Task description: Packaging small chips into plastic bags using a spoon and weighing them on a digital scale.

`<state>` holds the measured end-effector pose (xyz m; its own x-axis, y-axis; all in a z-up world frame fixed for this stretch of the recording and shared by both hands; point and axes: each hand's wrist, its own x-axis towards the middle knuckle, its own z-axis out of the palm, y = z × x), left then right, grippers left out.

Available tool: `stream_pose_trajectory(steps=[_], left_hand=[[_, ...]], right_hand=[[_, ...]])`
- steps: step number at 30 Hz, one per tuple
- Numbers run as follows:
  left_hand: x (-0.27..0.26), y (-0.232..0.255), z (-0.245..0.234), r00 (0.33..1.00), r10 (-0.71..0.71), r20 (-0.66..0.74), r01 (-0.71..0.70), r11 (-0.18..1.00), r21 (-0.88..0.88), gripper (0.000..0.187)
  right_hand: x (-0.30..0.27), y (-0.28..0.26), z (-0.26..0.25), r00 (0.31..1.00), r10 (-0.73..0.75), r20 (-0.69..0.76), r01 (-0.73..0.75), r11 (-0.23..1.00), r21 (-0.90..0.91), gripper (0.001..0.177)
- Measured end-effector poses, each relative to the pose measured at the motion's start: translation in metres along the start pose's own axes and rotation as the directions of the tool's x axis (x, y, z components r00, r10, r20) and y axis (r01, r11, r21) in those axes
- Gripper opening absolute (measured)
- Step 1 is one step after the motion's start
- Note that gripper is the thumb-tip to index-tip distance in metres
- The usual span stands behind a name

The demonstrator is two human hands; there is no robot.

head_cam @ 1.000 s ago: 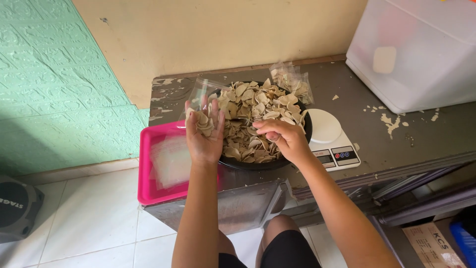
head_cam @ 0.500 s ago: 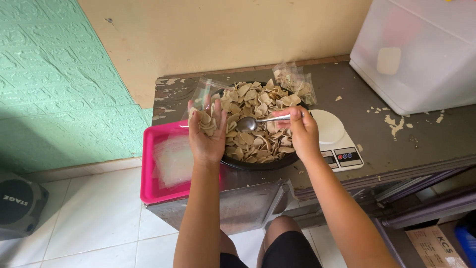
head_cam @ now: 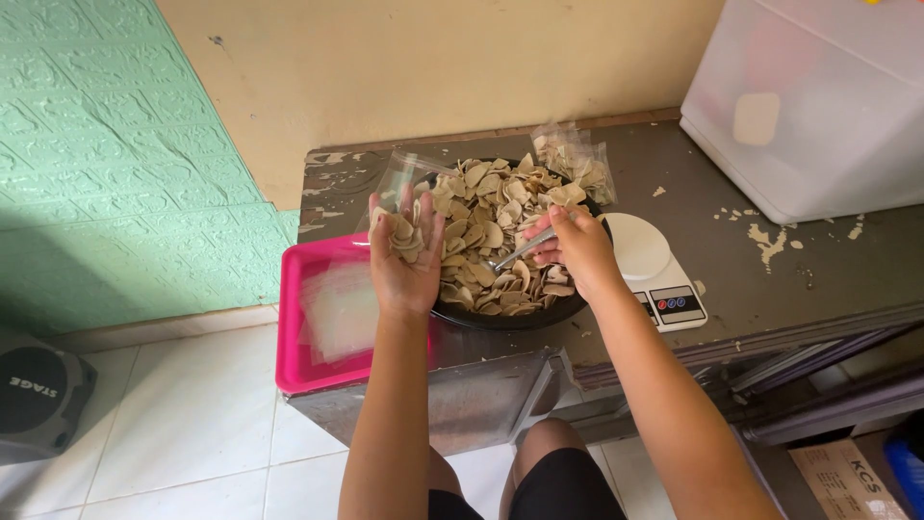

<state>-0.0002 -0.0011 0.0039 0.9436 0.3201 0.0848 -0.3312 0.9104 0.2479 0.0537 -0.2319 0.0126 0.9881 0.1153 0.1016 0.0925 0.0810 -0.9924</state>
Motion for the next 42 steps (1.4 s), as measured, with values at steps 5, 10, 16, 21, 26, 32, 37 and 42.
stream_pose_trajectory(steps=[5,10,16,21,26,32,37,42], left_hand=[[0.001,0.000,-0.002,1.000,0.007,0.004,-0.007,1.000,0.000,0.058],[0.001,0.001,-0.002,1.000,-0.018,0.007,0.018,1.000,-0.002,0.056],[0.003,-0.001,-0.007,1.000,0.007,0.028,-0.008,1.000,0.021,0.059],[0.004,0.000,-0.007,1.000,-0.001,0.023,0.001,1.000,0.017,0.058],[0.005,-0.001,-0.008,0.999,-0.002,0.038,0.000,1.000,0.031,0.059],[0.001,0.000,-0.003,0.999,-0.010,0.033,0.009,0.999,0.033,0.059],[0.005,-0.001,-0.003,0.999,-0.032,0.037,0.030,0.999,0.043,0.059],[0.006,-0.001,-0.001,0.996,-0.080,0.047,0.078,0.996,0.042,0.059]], right_hand=[[0.003,-0.003,0.002,0.999,0.039,-0.024,-0.039,0.999,0.013,0.034],[0.004,-0.004,0.000,0.996,0.089,0.011,-0.089,0.996,0.022,0.034],[0.015,0.010,-0.006,0.994,0.110,-0.001,-0.110,0.992,0.059,0.035],[0.015,0.007,-0.005,0.991,0.132,-0.011,-0.131,0.989,0.062,0.035],[0.019,0.001,-0.006,0.985,0.172,-0.005,-0.172,0.984,0.042,0.033],[0.033,-0.016,-0.016,0.983,0.182,-0.034,-0.182,0.983,0.009,0.031],[0.055,-0.052,-0.018,0.987,0.142,-0.070,-0.144,0.989,-0.020,0.027],[0.081,-0.091,-0.007,0.993,0.068,-0.094,-0.071,0.997,-0.033,0.027]])
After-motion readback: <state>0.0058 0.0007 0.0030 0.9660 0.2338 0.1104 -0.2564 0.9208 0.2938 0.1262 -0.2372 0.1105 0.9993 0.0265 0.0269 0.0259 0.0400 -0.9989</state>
